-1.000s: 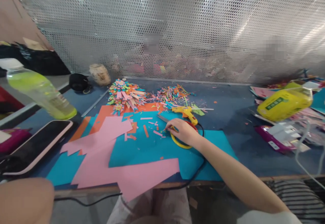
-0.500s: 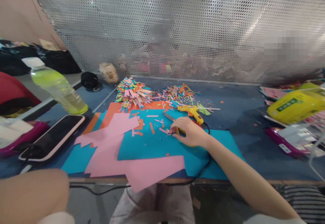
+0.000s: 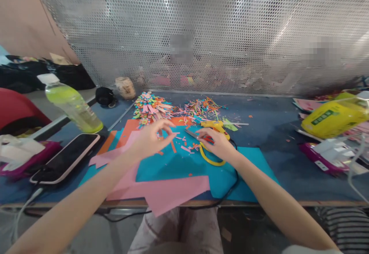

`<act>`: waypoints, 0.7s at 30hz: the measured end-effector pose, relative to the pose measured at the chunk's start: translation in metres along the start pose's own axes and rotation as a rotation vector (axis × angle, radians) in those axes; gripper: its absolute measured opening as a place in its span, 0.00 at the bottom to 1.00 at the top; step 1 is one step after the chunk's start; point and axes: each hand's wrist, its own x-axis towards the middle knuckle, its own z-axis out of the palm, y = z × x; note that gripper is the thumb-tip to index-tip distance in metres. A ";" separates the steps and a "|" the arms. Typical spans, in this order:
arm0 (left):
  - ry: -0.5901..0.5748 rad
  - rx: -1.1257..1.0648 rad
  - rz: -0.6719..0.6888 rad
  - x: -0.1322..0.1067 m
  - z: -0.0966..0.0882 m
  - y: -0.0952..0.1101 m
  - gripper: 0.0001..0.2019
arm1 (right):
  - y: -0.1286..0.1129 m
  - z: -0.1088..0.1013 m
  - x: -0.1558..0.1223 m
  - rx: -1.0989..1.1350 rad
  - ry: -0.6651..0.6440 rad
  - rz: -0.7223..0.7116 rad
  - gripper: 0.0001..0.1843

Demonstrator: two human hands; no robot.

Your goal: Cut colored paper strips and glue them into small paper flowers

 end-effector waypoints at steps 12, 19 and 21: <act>-0.222 0.331 0.199 -0.002 0.021 -0.034 0.25 | 0.002 -0.005 0.002 -0.216 -0.093 -0.006 0.17; -0.309 0.336 0.167 -0.001 0.022 -0.033 0.30 | 0.029 -0.013 0.004 -0.320 -0.015 0.094 0.13; -0.305 0.329 0.147 -0.001 0.023 -0.033 0.29 | 0.034 -0.015 0.004 -0.320 0.006 0.115 0.12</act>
